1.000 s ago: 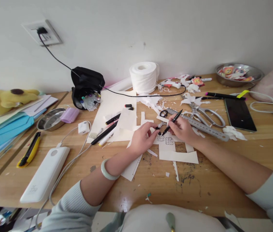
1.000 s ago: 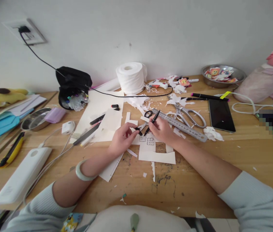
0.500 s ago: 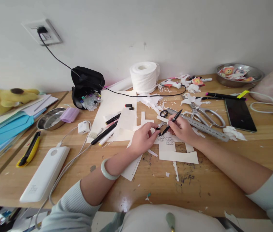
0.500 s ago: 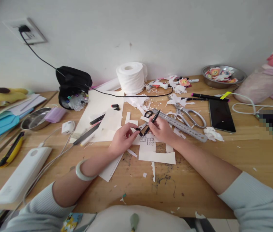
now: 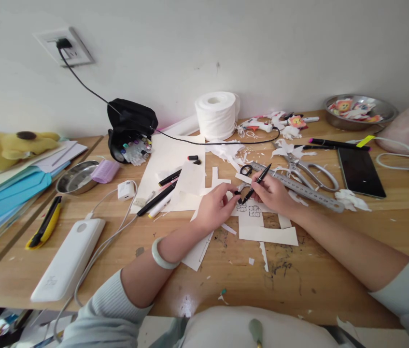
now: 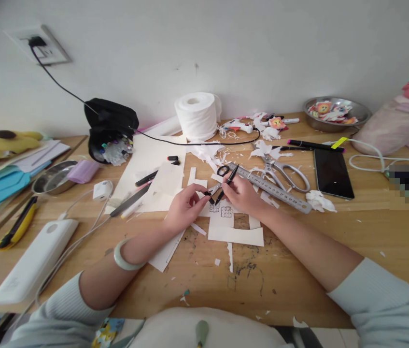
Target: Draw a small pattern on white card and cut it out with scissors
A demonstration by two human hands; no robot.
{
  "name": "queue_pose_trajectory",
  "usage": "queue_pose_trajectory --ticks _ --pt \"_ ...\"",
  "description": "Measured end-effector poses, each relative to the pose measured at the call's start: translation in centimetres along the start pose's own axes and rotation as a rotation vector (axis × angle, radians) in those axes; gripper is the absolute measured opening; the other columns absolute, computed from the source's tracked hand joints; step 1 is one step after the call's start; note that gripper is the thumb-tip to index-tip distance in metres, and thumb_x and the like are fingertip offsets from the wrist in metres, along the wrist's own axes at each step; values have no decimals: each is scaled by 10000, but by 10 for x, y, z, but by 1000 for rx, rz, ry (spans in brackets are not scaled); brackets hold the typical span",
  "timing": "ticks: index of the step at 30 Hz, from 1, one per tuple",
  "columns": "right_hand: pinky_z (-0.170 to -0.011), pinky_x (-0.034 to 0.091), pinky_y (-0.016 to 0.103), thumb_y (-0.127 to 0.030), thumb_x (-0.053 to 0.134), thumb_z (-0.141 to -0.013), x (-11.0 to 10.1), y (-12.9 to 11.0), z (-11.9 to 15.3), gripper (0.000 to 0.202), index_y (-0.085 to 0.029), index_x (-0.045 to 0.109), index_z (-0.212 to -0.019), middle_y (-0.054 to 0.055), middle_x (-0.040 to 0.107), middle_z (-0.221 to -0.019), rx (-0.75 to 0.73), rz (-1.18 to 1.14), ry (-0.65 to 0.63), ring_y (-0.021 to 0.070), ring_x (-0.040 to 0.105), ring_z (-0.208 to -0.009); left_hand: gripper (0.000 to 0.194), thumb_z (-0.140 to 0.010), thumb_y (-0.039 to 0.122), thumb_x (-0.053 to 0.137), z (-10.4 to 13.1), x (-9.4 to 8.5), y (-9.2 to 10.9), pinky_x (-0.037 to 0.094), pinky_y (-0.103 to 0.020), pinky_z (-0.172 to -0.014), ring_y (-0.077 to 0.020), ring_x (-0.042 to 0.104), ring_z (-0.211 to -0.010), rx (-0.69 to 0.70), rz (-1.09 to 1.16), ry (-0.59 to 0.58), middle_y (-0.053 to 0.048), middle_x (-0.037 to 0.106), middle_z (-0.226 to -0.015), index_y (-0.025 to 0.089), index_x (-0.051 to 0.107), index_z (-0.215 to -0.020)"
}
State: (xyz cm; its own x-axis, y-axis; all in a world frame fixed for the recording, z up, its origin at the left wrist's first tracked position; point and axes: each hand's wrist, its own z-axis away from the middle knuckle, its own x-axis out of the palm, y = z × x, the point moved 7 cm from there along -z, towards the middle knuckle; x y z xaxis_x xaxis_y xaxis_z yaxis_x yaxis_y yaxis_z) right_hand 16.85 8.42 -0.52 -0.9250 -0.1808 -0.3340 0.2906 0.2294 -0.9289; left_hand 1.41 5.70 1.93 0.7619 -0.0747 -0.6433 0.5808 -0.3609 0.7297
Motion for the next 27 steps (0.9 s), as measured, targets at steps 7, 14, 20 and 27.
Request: queue_pose_trajectory --ticks 7,14,20,27 --pt "-452 467 260 -372 482 -862 0 1 -1 147 -225 479 -854 -34 554 -554 10 1 2 143 564 -460 139 -819 294 544 0 0 0 414 -213 -553 -82 509 -532 -11 -11 -3 33 602 -721 212 569 -928" --pt "-447 456 253 -376 480 -861 1 2 -1 155 -226 476 -823 -39 540 -537 19 -25 -15 139 559 -454 134 -818 294 543 1 0 -1 413 -215 -546 -83 507 -527 -8 2 -4 31 603 -717 212 568 -922" --pt "-455 455 249 -369 484 -857 1 2 -2 154 -222 475 -813 -44 529 -541 29 -41 -22 133 555 -458 131 -815 282 546 0 0 0 410 -215 -551 -82 507 -533 -10 -2 -7 31 600 -719 210 565 -922" --pt "-459 441 244 -363 477 -860 2 -1 -1 157 -219 472 -798 -44 522 -540 39 -51 -40 130 551 -463 132 -817 277 549 1 0 0 410 -209 -556 -76 505 -530 -1 1 -6 34 597 -727 208 564 -928"
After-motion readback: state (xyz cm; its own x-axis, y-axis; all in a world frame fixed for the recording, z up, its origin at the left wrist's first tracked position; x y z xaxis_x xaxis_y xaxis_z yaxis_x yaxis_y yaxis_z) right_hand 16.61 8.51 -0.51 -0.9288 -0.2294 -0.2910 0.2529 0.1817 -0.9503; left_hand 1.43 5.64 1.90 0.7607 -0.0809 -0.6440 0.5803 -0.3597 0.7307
